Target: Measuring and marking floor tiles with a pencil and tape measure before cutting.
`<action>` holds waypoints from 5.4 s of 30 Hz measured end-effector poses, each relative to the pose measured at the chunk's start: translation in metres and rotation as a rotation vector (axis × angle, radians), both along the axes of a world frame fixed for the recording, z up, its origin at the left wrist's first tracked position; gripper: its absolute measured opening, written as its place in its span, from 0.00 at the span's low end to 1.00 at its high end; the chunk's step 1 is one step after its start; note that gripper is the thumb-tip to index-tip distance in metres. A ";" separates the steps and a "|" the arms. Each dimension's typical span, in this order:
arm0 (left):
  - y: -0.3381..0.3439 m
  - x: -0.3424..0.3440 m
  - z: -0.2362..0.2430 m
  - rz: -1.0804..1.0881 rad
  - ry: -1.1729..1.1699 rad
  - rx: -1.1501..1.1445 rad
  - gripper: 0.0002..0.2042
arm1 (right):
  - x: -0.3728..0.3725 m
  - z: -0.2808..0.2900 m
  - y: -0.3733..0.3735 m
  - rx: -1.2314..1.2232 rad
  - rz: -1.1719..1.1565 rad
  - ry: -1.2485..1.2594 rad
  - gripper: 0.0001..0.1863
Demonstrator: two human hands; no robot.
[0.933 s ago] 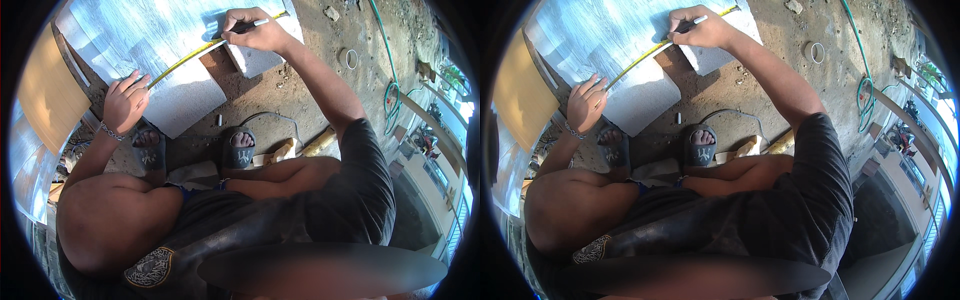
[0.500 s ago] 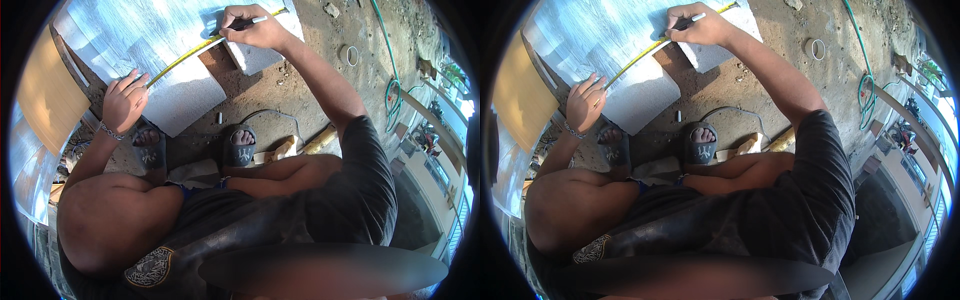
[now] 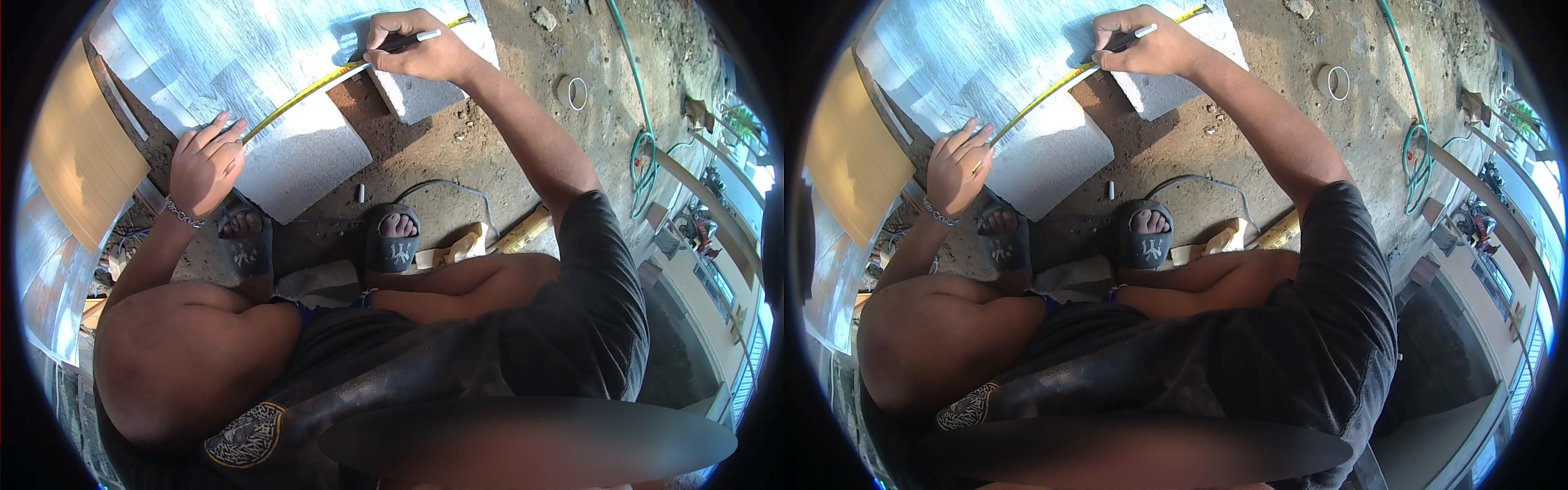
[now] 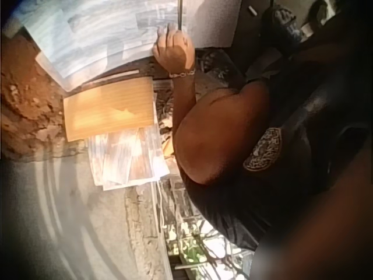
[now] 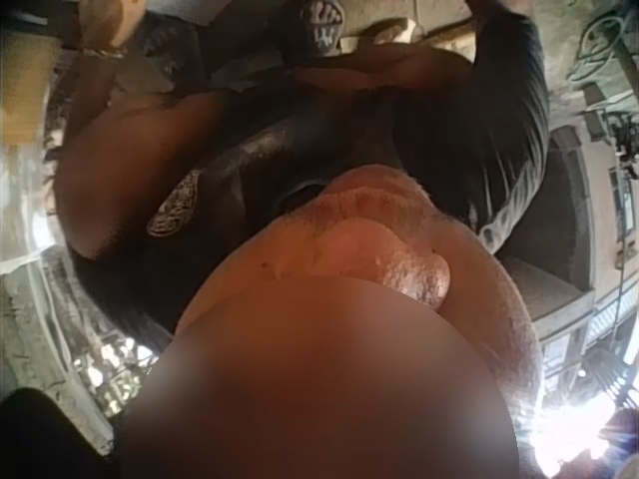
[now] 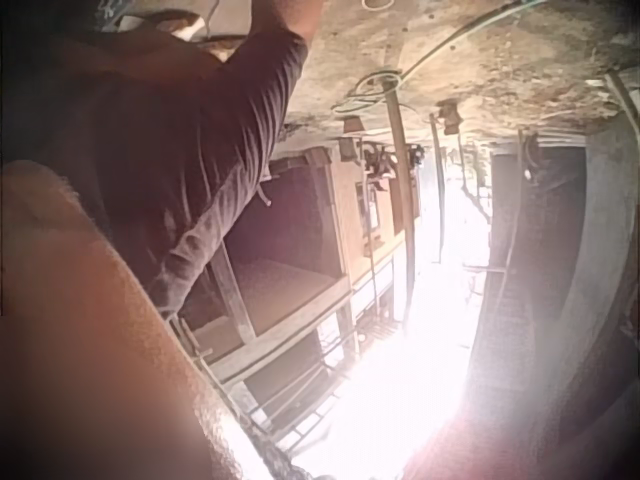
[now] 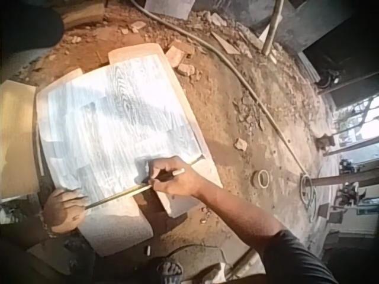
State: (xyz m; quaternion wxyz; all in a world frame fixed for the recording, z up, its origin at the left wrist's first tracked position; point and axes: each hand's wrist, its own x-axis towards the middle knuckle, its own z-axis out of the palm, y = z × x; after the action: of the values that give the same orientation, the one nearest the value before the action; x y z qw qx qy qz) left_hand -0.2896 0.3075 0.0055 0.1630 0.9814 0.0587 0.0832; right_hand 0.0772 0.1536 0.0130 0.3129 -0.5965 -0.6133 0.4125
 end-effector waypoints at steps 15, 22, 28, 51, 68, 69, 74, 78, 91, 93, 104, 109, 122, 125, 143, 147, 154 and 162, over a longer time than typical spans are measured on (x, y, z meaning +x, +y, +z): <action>-0.001 0.000 0.001 -0.003 0.019 -0.019 0.11 | -0.001 -0.001 -0.001 -0.045 -0.049 0.158 0.08; 0.000 0.001 0.000 -0.008 0.004 -0.015 0.10 | 0.001 -0.004 0.000 0.021 -0.011 0.045 0.10; 0.000 0.000 0.001 -0.006 0.004 -0.010 0.10 | 0.003 -0.008 -0.003 -0.025 -0.001 0.017 0.08; 0.085 0.060 0.040 -0.080 -0.256 -0.005 0.02 | 0.114 0.003 -0.081 0.273 -0.870 -0.307 0.12; 0.233 0.052 0.029 0.133 -0.127 0.285 0.05 | 0.082 0.074 0.090 0.161 -0.585 0.010 0.17; 0.240 0.053 0.028 0.060 -0.198 0.336 0.05 | 0.087 0.069 0.116 0.194 -0.516 0.111 0.15; 0.253 0.061 0.014 0.169 -0.206 0.417 0.09 | 0.098 0.051 0.245 0.205 -0.367 0.241 0.06; 0.236 0.060 0.005 0.340 -0.203 0.523 0.09 | 0.078 0.019 0.281 0.186 -0.249 0.309 0.02; 0.227 0.064 -0.001 0.379 -0.159 0.671 0.07 | 0.072 0.004 0.281 0.164 -0.299 0.223 0.05; 0.227 0.066 0.000 0.378 -0.143 0.693 0.07 | 0.071 0.007 0.281 0.170 -0.310 0.254 0.05; 0.245 0.065 0.008 0.320 -0.194 0.388 0.05 | 0.064 0.005 0.291 0.146 -0.287 0.170 0.06; 0.244 0.063 0.010 0.331 -0.088 0.364 0.08 | 0.060 0.004 0.290 0.149 -0.293 0.204 0.07; 0.244 0.063 0.012 0.329 -0.123 0.370 0.09 | 0.053 0.003 0.286 0.170 -0.323 0.156 0.06; 0.244 0.063 0.013 0.324 -0.141 0.359 0.09 | 0.052 0.005 0.285 0.180 -0.326 0.131 0.06; 0.244 0.063 0.011 0.328 -0.134 0.369 0.08 | 0.054 0.007 0.283 0.158 -0.300 0.096 0.07; 0.245 0.063 0.012 0.324 -0.131 0.365 0.08 | 0.052 0.003 0.285 0.163 -0.316 0.134 0.06; 0.243 0.064 0.014 0.335 -0.140 0.354 0.08 | 0.056 0.002 0.286 0.155 -0.303 0.101 0.07; 0.245 0.065 0.008 0.307 -0.160 0.404 0.08 | 0.059 0.022 0.248 0.431 -0.763 0.227 0.07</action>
State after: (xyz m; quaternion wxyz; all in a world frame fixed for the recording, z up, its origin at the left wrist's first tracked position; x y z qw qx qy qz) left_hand -0.2247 0.5524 0.0135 -0.0465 0.9639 0.1760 0.1945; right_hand 0.1358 0.4011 0.0349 0.6251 -0.6520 -0.3832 0.1934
